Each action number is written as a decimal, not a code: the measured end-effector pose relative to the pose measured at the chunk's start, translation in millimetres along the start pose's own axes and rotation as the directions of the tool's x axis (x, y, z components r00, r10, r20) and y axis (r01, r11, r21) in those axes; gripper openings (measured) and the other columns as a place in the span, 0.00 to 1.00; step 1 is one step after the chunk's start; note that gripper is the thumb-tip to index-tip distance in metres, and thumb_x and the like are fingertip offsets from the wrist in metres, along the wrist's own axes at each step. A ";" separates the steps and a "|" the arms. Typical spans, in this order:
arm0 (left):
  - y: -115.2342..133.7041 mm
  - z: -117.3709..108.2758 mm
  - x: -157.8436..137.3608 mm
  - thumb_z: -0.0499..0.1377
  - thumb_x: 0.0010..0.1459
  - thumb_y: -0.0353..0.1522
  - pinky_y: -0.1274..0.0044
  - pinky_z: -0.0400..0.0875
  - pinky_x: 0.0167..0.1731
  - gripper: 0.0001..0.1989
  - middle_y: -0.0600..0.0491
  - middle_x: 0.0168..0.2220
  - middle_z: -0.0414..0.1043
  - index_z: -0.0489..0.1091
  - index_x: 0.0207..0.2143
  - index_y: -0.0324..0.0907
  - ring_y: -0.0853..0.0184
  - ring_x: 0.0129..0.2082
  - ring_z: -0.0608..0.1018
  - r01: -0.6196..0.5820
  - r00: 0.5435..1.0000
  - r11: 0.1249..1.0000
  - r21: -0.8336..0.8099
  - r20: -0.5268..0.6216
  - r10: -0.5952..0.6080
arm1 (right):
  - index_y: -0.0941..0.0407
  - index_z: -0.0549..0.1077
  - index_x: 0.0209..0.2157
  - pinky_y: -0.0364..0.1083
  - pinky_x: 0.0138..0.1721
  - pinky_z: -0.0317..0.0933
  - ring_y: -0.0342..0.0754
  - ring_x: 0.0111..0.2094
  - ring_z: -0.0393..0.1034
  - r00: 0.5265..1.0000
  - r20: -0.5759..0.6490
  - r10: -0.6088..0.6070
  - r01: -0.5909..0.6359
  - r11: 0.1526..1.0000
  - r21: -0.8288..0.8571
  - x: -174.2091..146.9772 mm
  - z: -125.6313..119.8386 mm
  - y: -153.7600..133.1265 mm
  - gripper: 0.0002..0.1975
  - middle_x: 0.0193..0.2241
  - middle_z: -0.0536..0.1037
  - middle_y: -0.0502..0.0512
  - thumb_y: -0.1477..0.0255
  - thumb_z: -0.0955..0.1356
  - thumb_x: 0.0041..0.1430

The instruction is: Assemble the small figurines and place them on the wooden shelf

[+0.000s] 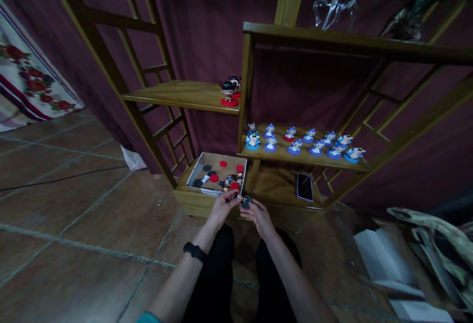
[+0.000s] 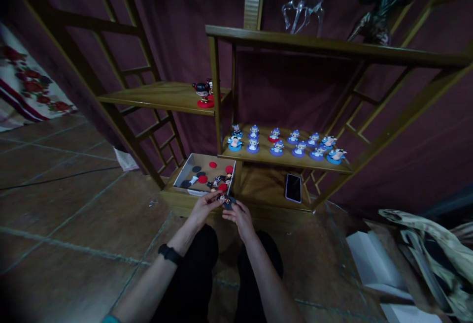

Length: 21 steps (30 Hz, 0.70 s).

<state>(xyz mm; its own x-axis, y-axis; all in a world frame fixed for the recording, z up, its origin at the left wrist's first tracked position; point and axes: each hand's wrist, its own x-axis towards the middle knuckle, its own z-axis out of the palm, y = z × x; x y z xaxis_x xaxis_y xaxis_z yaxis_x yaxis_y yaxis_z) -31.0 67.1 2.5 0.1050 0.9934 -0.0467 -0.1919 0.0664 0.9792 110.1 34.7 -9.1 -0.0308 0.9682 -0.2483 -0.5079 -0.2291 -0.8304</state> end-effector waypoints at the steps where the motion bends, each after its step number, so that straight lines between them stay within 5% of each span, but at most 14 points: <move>1: -1.8 0.8 -4.4 0.64 0.40 0.34 0.74 0.66 0.40 0.23 0.49 0.37 0.74 0.70 0.42 0.38 0.67 0.36 0.74 0.007 1.000 1.000 -0.007 0.021 -0.007 | 0.60 0.68 0.38 0.51 0.35 0.68 0.51 0.31 0.74 1.000 -0.002 0.001 -0.001 1.000 -0.001 -5.1 -3.0 1.3 0.22 0.32 0.77 0.60 0.62 0.69 0.43; 5: -7.9 7.2 -15.6 0.64 0.40 0.34 0.75 0.67 0.36 0.25 0.50 0.34 0.74 0.69 0.43 0.37 0.69 0.31 0.74 0.015 0.998 1.000 -0.021 0.068 -0.013 | 0.60 0.68 0.38 0.50 0.34 0.69 0.52 0.32 0.74 1.000 0.011 0.002 -0.002 1.000 0.008 -20.2 -15.0 4.8 0.21 0.33 0.77 0.61 0.62 0.69 0.45; 13: -14.9 20.1 -20.3 0.66 0.37 0.34 0.77 0.68 0.32 0.19 0.51 0.28 0.73 0.70 0.35 0.36 0.70 0.27 0.73 -0.059 0.998 0.995 0.078 -0.012 0.060 | 0.60 0.69 0.36 0.51 0.35 0.69 0.52 0.33 0.74 0.998 0.062 0.006 -0.008 0.999 0.034 -29.8 -31.5 13.4 0.17 0.33 0.78 0.61 0.64 0.69 0.47; 21: -14.4 21.1 -23.8 0.64 0.39 0.31 0.73 0.67 0.40 0.17 0.50 0.34 0.73 0.70 0.35 0.38 0.67 0.35 0.74 -0.168 0.985 0.978 0.123 0.043 0.164 | 0.60 0.70 0.35 0.53 0.37 0.69 0.53 0.35 0.74 0.996 0.088 0.025 -0.028 0.999 0.040 -31.7 -33.1 18.7 0.15 0.34 0.78 0.62 0.65 0.68 0.48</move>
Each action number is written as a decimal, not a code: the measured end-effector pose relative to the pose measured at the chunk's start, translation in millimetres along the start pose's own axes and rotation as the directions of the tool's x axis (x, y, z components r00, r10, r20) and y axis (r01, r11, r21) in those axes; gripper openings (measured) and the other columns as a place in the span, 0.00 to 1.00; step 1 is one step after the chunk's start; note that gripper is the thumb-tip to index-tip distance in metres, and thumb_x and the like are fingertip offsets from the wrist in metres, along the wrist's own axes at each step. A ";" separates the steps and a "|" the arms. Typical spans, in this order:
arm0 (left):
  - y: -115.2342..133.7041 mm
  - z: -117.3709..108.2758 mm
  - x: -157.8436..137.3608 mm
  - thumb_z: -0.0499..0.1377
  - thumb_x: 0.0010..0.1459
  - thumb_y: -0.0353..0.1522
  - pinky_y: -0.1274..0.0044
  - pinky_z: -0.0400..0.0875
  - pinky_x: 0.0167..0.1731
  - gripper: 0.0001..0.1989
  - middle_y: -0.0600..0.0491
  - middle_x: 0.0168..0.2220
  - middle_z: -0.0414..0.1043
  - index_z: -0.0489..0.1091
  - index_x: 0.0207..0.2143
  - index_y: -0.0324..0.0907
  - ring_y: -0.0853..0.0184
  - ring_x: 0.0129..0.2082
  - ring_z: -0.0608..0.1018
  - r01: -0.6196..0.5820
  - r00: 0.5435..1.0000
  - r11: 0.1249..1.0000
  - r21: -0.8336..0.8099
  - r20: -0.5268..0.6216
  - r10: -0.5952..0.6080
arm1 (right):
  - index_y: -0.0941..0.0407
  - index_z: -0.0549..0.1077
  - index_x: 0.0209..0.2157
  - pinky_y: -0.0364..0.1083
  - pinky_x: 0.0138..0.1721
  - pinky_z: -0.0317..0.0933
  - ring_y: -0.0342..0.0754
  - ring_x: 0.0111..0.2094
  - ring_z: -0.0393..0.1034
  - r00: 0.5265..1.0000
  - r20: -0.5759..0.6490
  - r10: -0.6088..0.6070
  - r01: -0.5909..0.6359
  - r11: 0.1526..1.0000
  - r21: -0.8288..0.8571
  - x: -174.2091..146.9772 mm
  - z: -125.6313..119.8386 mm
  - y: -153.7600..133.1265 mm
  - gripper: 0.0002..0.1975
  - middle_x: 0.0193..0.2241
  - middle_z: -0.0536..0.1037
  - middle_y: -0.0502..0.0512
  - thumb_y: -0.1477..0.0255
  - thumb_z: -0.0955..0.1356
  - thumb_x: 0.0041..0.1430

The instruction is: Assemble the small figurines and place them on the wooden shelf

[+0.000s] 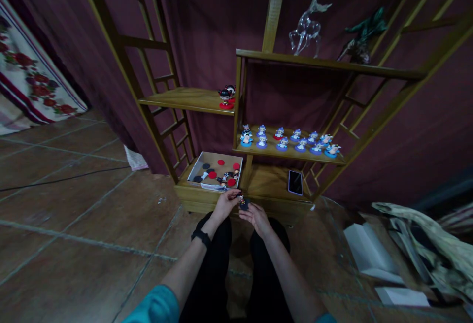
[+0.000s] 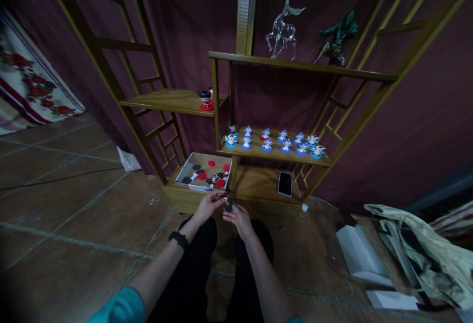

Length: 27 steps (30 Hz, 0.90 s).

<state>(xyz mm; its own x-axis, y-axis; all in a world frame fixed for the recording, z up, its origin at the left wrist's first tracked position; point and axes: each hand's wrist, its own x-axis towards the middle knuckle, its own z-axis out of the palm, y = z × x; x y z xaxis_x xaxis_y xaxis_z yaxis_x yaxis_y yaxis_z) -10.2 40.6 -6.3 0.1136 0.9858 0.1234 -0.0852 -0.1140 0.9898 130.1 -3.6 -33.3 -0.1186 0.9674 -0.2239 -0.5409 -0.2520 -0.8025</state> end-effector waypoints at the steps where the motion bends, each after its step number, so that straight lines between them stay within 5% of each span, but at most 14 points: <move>1: 0.5 -0.8 -0.7 0.64 0.39 0.31 0.73 0.67 0.41 0.17 0.50 0.35 0.73 0.70 0.35 0.38 0.67 0.36 0.74 -0.011 1.000 1.000 0.010 0.013 0.010 | 0.60 0.70 0.35 0.53 0.37 0.69 0.53 0.35 0.74 1.000 0.003 -0.001 0.001 1.000 -0.001 -0.1 0.4 0.6 0.14 0.33 0.78 0.62 0.65 0.68 0.48; 15: -2.2 -2.7 -6.0 0.63 0.41 0.29 0.76 0.67 0.35 0.15 0.53 0.31 0.71 0.68 0.35 0.39 0.69 0.32 0.73 -0.046 0.992 0.994 0.104 0.118 0.033 | 0.59 0.69 0.33 0.53 0.38 0.68 0.52 0.34 0.74 1.000 -0.013 -0.016 0.016 0.999 0.035 0.0 4.7 2.8 0.13 0.33 0.76 0.58 0.66 0.68 0.48; 27: -8.5 -2.3 1.6 0.62 0.42 0.28 0.77 0.67 0.34 0.15 0.53 0.31 0.70 0.68 0.36 0.39 0.70 0.31 0.72 -0.059 0.997 0.990 0.127 0.057 0.052 | 0.60 0.69 0.35 0.52 0.35 0.69 0.51 0.31 0.74 1.000 -0.001 -0.018 0.018 0.999 -0.030 2.2 6.3 6.9 0.16 0.33 0.75 0.58 0.64 0.69 0.47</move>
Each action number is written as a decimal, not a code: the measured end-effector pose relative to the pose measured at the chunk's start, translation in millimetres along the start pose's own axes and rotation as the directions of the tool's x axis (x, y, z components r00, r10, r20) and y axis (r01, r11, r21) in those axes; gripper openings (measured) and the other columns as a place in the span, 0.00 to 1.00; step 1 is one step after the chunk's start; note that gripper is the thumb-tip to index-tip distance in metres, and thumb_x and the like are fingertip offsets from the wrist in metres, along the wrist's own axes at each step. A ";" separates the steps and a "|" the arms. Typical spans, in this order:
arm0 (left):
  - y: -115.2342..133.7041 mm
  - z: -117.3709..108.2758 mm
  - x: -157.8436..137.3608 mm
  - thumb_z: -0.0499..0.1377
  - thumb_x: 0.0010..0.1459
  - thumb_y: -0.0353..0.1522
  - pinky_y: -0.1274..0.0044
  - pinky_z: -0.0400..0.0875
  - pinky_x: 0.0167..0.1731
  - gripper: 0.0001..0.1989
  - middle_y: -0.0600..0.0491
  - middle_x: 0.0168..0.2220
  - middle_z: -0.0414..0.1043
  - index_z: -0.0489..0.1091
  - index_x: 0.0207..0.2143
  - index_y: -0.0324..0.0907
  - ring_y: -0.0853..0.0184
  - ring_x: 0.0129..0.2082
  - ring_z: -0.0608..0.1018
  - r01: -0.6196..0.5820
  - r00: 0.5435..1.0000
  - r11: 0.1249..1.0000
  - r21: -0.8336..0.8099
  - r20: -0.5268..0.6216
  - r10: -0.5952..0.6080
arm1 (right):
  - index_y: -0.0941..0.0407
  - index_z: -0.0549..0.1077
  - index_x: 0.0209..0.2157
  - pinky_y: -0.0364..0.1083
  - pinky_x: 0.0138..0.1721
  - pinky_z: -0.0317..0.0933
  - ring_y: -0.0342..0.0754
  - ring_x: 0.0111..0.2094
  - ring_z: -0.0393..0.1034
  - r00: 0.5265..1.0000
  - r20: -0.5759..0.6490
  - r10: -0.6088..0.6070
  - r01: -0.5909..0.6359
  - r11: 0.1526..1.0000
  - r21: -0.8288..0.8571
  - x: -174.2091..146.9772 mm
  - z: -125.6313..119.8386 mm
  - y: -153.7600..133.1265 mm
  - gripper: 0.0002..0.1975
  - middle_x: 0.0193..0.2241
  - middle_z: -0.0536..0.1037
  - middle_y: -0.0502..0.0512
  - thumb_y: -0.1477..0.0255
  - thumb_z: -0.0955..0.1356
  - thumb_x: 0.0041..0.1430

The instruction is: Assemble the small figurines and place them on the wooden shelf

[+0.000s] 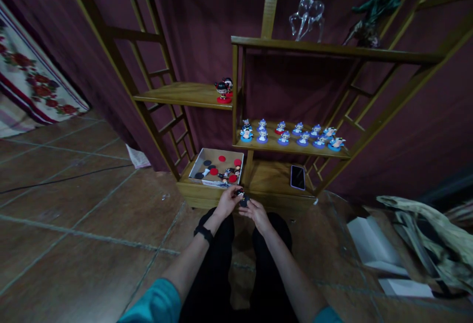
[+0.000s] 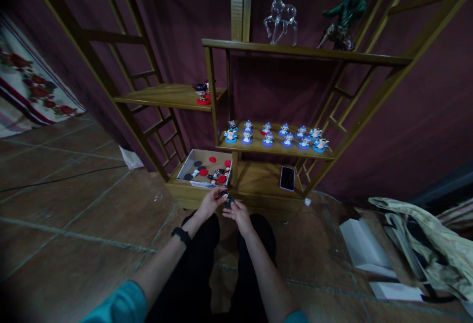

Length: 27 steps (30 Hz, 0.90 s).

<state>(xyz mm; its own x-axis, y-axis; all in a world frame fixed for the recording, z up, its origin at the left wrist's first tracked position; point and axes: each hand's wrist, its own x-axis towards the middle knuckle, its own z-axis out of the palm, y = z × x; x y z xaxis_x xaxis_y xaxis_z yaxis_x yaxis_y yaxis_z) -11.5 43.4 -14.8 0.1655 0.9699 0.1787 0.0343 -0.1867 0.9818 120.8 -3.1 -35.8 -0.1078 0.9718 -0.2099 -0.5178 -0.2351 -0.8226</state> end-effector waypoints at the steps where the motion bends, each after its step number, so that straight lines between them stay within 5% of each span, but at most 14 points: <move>1: 0.3 0.7 -0.1 0.62 0.42 0.28 0.77 0.67 0.34 0.15 0.53 0.31 0.70 0.67 0.37 0.39 0.70 0.31 0.72 -0.001 1.000 1.000 0.006 -0.003 0.001 | 0.60 0.69 0.35 0.52 0.35 0.69 0.51 0.31 0.74 1.000 -0.011 -0.007 0.007 1.000 0.010 -0.1 0.4 0.0 0.16 0.34 0.74 0.58 0.63 0.69 0.47; 16: 10.4 10.3 -3.6 0.61 0.40 0.27 0.78 0.66 0.34 0.16 0.53 0.33 0.70 0.66 0.36 0.40 0.70 0.32 0.72 -0.008 0.995 0.998 0.057 -0.101 0.014 | 0.59 0.70 0.35 0.50 0.35 0.69 0.50 0.33 0.74 0.998 -0.036 -0.043 0.044 0.998 0.048 -1.2 3.0 -5.7 0.16 0.36 0.75 0.58 0.63 0.69 0.46; 27: 5.2 11.6 -3.9 0.60 0.42 0.27 0.78 0.66 0.34 0.15 0.53 0.33 0.68 0.65 0.36 0.40 0.70 0.33 0.71 -0.066 0.996 0.994 0.084 -0.060 0.071 | 0.60 0.71 0.35 0.50 0.33 0.69 0.49 0.31 0.73 0.998 -0.037 -0.054 0.055 0.998 0.032 4.9 -0.6 -0.4 0.18 0.33 0.75 0.57 0.62 0.70 0.43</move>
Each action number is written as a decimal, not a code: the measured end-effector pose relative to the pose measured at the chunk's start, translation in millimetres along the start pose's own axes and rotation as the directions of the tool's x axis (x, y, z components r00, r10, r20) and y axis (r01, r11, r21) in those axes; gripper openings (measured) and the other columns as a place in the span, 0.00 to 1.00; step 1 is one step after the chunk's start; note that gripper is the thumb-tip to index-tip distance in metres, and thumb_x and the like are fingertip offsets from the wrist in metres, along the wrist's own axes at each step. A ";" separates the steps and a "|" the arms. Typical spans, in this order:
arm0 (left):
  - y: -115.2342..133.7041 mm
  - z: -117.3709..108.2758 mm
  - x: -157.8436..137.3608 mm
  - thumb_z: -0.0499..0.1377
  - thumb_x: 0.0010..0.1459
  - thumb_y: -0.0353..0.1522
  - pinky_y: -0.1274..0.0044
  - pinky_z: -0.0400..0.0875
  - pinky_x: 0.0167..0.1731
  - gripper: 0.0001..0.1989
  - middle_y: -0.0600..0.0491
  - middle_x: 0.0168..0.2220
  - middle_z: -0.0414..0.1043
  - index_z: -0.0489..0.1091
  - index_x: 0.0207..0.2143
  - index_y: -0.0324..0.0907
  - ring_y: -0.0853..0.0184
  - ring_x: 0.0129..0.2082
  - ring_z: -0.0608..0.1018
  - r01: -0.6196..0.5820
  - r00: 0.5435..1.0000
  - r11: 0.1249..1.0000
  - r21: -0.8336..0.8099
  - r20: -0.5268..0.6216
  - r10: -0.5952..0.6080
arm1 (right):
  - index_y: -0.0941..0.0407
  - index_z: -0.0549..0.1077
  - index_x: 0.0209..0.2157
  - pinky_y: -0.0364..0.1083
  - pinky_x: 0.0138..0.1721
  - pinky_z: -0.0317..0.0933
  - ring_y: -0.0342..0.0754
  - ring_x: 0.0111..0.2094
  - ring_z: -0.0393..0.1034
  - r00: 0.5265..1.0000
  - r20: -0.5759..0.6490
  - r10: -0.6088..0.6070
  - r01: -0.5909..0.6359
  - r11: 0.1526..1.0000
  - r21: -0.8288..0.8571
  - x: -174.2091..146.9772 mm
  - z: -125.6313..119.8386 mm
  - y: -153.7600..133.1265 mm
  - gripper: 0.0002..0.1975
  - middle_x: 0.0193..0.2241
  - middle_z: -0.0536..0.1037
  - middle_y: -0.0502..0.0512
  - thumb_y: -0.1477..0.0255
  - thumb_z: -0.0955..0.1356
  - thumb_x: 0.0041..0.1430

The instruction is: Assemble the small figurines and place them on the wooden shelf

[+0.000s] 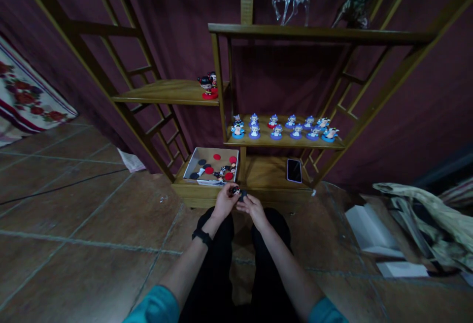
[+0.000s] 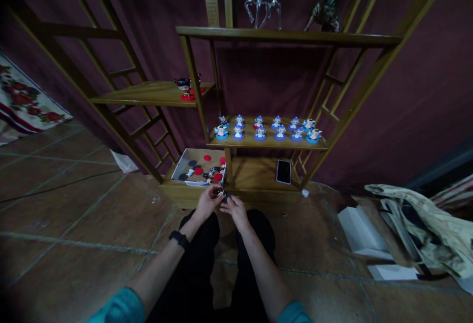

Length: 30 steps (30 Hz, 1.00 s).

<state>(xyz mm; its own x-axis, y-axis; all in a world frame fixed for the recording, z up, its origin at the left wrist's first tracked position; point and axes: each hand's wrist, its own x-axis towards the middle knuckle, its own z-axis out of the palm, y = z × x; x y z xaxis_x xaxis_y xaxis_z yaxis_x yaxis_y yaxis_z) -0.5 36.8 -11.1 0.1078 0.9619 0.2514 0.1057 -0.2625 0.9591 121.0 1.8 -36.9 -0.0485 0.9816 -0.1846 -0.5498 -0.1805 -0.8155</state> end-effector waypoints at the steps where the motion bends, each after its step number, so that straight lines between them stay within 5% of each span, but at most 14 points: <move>1: 0.2 -0.2 -0.4 0.60 0.43 0.28 0.78 0.66 0.35 0.14 0.53 0.33 0.68 0.65 0.36 0.40 0.69 0.34 0.71 0.001 1.000 1.000 0.003 0.005 -0.001 | 0.60 0.71 0.35 0.49 0.33 0.69 0.48 0.30 0.73 1.000 0.001 -0.006 0.006 1.000 -0.002 0.4 0.0 0.9 0.18 0.33 0.75 0.57 0.62 0.70 0.43; 11: 2.6 3.6 0.6 0.61 0.40 0.28 0.77 0.66 0.35 0.15 0.53 0.32 0.68 0.65 0.35 0.40 0.70 0.33 0.71 0.044 0.996 0.998 -0.045 -0.077 -0.047 | 0.60 0.71 0.36 0.48 0.32 0.69 0.47 0.30 0.73 0.998 -0.033 -0.047 0.047 0.999 0.005 2.4 1.3 3.8 0.19 0.32 0.75 0.56 0.62 0.70 0.44; 30: 1.2 -1.5 -0.4 0.61 0.42 0.31 0.79 0.65 0.32 0.15 0.54 0.31 0.68 0.65 0.35 0.40 0.71 0.31 0.71 0.013 1.000 1.000 -0.007 -0.010 -0.013 | 0.59 0.73 0.36 0.51 0.35 0.69 0.48 0.30 0.73 0.998 -0.011 -0.066 0.065 0.997 -0.034 -2.7 1.4 -4.9 0.21 0.32 0.77 0.56 0.62 0.71 0.40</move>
<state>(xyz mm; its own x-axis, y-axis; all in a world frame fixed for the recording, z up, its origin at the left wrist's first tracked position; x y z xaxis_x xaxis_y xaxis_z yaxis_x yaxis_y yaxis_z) -1.9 36.2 -9.9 0.0966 0.9660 0.2398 0.1005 -0.2492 0.9632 122.6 0.2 -31.6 -0.0028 0.9906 -0.1366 -0.5234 -0.1178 -0.8439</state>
